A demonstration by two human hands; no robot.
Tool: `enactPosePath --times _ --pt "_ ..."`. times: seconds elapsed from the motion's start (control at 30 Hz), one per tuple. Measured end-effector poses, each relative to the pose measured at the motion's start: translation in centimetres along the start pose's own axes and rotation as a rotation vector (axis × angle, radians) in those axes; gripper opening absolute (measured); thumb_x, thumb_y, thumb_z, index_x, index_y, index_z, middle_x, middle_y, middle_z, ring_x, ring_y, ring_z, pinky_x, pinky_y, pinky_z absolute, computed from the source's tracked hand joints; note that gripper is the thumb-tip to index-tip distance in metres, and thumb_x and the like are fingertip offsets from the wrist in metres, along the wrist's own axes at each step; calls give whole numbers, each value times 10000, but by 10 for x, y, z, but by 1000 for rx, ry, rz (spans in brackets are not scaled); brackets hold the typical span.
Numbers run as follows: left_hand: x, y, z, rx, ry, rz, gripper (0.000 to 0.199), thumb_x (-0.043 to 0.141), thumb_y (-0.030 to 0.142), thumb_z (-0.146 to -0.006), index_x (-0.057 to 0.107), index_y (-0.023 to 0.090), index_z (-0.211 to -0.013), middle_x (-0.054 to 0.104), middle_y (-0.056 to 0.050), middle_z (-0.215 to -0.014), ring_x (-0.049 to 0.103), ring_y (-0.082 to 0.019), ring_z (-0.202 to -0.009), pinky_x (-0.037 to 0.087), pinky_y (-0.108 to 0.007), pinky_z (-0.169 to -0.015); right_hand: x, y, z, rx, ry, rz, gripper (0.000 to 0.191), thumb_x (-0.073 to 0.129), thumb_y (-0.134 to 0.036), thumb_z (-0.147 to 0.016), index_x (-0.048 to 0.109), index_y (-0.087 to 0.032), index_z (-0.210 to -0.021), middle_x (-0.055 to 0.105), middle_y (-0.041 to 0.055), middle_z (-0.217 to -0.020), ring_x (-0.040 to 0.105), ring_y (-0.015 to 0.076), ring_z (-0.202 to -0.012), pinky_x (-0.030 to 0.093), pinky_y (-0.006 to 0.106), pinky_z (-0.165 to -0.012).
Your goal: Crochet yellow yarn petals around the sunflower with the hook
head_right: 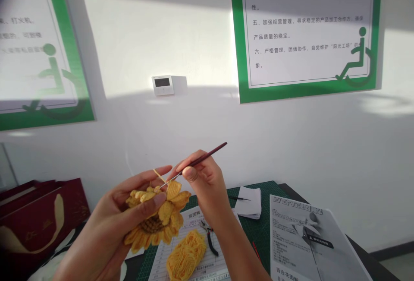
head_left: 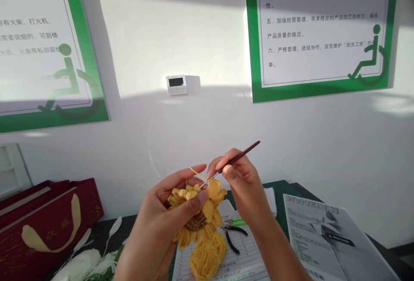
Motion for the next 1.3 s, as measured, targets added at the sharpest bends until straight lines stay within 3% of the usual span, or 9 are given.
enactPosePath --times 0.1,0.23,0.67,0.83,1.03,1.13,1.3 --pt "-1 1 0 16 -14 -28 290 965 253 -609 841 188 -863 772 -66 -907 719 -211 -739 585 -257 -638 -5 -4 -1 6 2 3 168 689 -379 -973 663 -226 -910 742 18 -825 689 176 -842 529 331 -830" --pt "2 0 -2 9 -55 -48 257 949 251 -627 846 197 -857 751 -48 -793 703 -194 -691 567 -241 -610 -5 -11 -1 -23 -62 30 162 669 -371 -985 652 -224 -919 737 23 -812 688 181 -810 530 345 -807" --pt "4 -2 -5 17 -56 -39 167 927 217 -626 848 198 -772 768 -53 -843 683 -180 -703 564 -241 -625 -10 -31 4 -180 -175 308 125 577 -321 -1037 630 -242 -955 732 40 -845 676 212 -834 512 400 -797" --pt "1 -2 -6 32 -14 -23 174 935 196 -615 824 170 -747 808 -99 -1044 706 -184 -741 577 -236 -639 2 -46 10 -387 -236 592 176 494 -253 -1066 604 -251 -930 746 32 -882 650 207 -904 501 444 -880" --pt "1 1 -2 63 54 46 255 969 187 -568 808 176 -766 824 -82 -1017 736 -199 -754 617 -263 -667 24 -49 22 -622 -357 909 169 515 -163 -1043 592 -268 -936 745 2 -944 659 195 -953 509 443 -896" --pt "-1 3 0 77 93 79 281 982 173 -560 834 190 -798 809 -41 -888 723 -167 -720 605 -232 -660 24 -47 24 -665 -340 953 187 560 -122 -1000 599 -305 -1010 746 0 -989 660 211 -987 526 446 -880" --pt "5 -9 1 -56 65 200 473 992 187 -558 857 188 -1012 787 -53 -816 742 -197 -712 615 -268 -679 7 -42 21 -664 -196 743 255 658 -111 -913 609 -325 -1043 732 15 -1033 663 237 -956 554 482 -834"
Point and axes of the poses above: each hand's wrist, its own z-axis away from the middle knuckle, its own x-axis out of the palm, y = z × x, the point moved 8 cm from there along -z, towards the middle knuckle
